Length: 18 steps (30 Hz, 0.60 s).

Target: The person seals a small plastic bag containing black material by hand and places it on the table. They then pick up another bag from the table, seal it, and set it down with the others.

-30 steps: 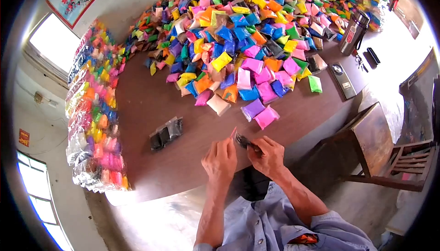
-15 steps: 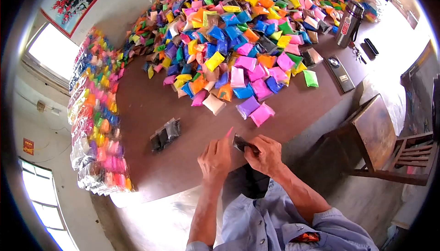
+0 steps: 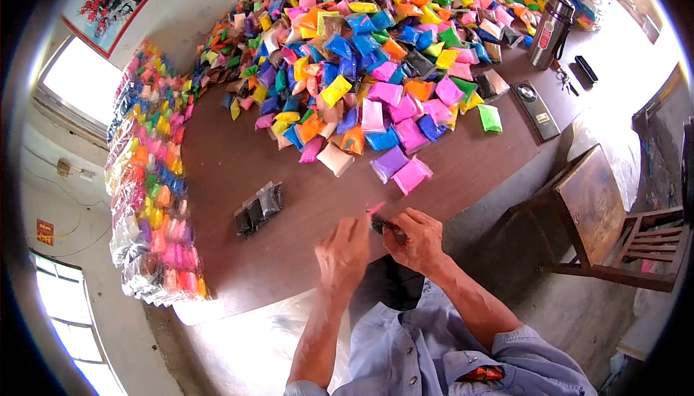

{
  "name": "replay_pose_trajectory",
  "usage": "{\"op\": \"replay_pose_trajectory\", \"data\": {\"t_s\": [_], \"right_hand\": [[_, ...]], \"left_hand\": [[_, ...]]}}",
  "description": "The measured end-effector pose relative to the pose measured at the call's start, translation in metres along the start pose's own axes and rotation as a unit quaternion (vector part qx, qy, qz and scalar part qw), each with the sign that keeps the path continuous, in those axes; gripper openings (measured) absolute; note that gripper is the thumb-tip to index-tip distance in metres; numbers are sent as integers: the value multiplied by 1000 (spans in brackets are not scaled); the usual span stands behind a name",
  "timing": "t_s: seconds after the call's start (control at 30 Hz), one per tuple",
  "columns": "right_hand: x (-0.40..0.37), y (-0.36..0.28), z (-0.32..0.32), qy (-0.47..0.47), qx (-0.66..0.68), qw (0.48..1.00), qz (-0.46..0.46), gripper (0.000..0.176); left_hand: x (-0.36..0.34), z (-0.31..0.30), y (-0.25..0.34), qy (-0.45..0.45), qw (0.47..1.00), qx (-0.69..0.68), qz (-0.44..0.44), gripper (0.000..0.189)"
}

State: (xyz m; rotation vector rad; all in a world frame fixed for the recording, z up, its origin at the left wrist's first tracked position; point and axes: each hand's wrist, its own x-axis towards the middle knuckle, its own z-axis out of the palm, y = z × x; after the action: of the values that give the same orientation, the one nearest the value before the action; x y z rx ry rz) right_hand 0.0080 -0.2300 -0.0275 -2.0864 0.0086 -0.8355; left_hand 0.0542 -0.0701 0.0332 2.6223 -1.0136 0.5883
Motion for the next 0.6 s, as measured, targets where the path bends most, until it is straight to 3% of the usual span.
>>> {"op": "replay_pose_trajectory", "data": {"t_s": [0.03, 0.17, 0.27, 0.33, 0.4, 0.53, 0.6], "right_hand": [[0, -1, -1, 0, 0, 1000, 2, 15], [2, -2, -3, -10, 12, 1000, -3, 13], [1, -3, -5, -21, -3, 1000, 3, 12], [0, -7, -6, -25, 2, 999, 28, 11], [4, -11, -8, -72, -28, 995, 63, 11], [1, -18, -11, -81, -68, 992, 63, 16], [2, -25, -15, -75, -100, 986, 110, 26]], "left_hand": [[-4, 0, 2, 3, 1000, -19, 22, 29], [-9, 12, -13, -46, 999, -1, -11, 28], [-2, 13, -25, -48, 995, 37, -74, 19], [-9, 12, -23, 13, 990, -49, -132, 6], [-18, 13, -17, 34, 984, -97, -148, 7], [-29, 22, 0, 92, 957, -207, -182, 11], [-34, 30, 4, 98, 954, -215, -182, 11]]}}
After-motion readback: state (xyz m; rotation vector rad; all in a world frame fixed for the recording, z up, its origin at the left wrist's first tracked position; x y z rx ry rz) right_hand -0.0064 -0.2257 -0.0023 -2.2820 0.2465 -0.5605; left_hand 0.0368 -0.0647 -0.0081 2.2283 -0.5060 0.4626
